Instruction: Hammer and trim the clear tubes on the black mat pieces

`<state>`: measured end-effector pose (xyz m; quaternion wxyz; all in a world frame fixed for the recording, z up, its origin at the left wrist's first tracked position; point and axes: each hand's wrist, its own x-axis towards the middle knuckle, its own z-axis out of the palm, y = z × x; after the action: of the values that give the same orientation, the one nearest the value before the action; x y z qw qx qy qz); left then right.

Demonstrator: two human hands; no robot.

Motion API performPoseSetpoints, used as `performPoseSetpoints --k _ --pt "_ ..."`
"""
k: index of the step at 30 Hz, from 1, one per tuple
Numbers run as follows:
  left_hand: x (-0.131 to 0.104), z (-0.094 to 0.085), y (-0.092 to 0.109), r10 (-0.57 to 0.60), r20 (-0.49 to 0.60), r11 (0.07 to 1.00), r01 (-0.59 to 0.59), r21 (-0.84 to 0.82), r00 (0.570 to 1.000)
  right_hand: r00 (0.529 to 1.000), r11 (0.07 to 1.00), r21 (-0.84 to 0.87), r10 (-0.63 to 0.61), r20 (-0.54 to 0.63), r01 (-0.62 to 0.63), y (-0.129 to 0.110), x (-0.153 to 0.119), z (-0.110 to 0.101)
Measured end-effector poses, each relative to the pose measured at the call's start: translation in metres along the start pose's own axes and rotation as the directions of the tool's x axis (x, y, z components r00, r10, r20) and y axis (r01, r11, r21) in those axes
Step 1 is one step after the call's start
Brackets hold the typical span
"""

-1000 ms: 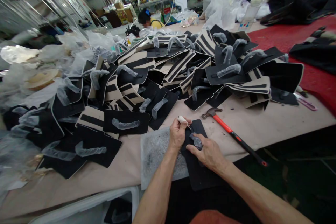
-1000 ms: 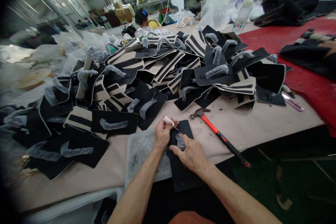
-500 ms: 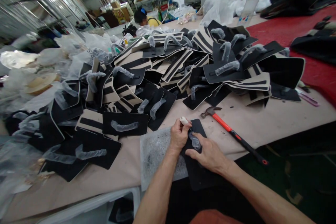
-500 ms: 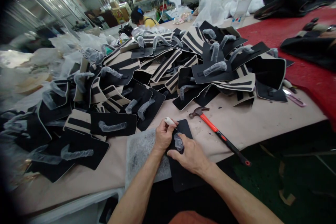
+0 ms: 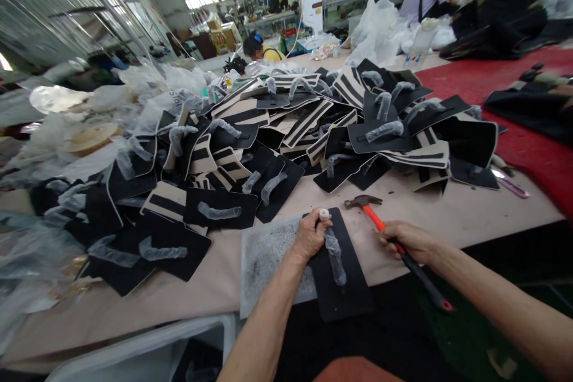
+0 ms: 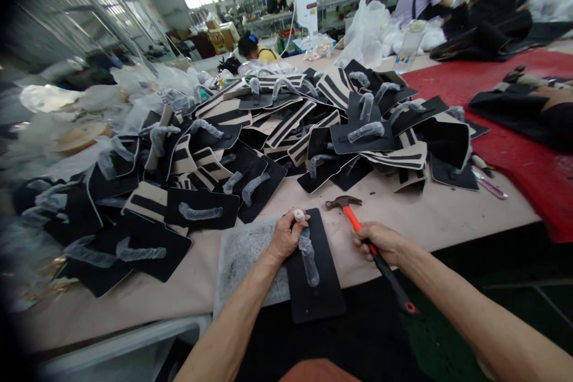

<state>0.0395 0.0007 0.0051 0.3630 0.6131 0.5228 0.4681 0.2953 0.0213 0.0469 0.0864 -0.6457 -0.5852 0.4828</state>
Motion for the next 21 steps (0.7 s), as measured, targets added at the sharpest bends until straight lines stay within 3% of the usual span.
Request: performPoseSetpoints --k 2,4,5,7,8,9,12,13,15,18,19,20,21 --pt "0.000 0.000 0.001 0.007 -0.012 1.000 -0.007 0.006 1.000 1.000 0.998 0.061 -0.024 -0.015 0.025 -0.019 -0.015 -0.003" --pt "0.000 0.000 0.000 0.028 -0.017 0.999 -0.028 0.030 0.999 0.978 0.987 0.060 -0.135 -0.156 0.146 -0.040 -0.030 -0.007" --pt "0.000 0.000 -0.001 0.039 -0.018 0.998 -0.038 0.041 0.999 0.939 0.971 0.015 -0.225 -0.262 0.237 -0.050 -0.037 -0.009" --pt "0.000 0.001 -0.004 0.053 -0.019 0.997 -0.052 0.049 0.998 0.803 0.904 -0.186 -0.427 -0.416 0.384 -0.066 -0.047 -0.012" --pt "0.000 0.001 -0.005 0.056 -0.019 0.997 -0.055 0.051 0.998 0.751 0.856 -0.314 -0.512 -0.416 0.410 -0.071 -0.049 -0.013" --pt "0.000 0.001 -0.007 0.056 -0.015 0.997 -0.055 0.054 0.998 0.733 0.804 -0.433 -0.570 -0.370 0.407 -0.075 -0.051 -0.013" --pt "-0.001 0.001 -0.010 0.039 -0.003 0.997 -0.039 0.070 0.999 0.798 0.631 -0.673 -0.594 -0.099 0.387 -0.083 -0.053 -0.016" --pt "-0.001 0.001 -0.010 0.031 -0.003 0.997 -0.031 0.074 1.000 0.803 0.599 -0.699 -0.593 -0.059 0.391 -0.086 -0.054 -0.018" --pt "-0.001 0.001 -0.010 0.026 -0.008 0.997 -0.025 0.074 1.000 0.760 0.630 -0.657 -0.637 -0.131 0.414 -0.093 -0.059 -0.022" --pt "0.000 0.001 -0.009 0.056 -0.020 0.996 -0.055 0.065 0.998 0.602 0.756 -0.461 -0.652 -0.462 0.466 -0.099 -0.066 -0.023" --pt "0.000 0.001 -0.008 0.066 -0.022 0.996 -0.065 0.063 0.998 0.584 0.762 -0.437 -0.648 -0.489 0.479 -0.098 -0.067 -0.021" --pt "0.001 0.001 -0.008 0.072 -0.021 0.995 -0.071 0.065 0.997 0.603 0.754 -0.455 -0.654 -0.456 0.474 -0.095 -0.066 -0.018" --pt "0.001 0.001 -0.008 0.075 -0.023 0.995 -0.073 0.072 0.997 0.654 0.730 -0.504 -0.664 -0.362 0.461 -0.091 -0.065 -0.016"
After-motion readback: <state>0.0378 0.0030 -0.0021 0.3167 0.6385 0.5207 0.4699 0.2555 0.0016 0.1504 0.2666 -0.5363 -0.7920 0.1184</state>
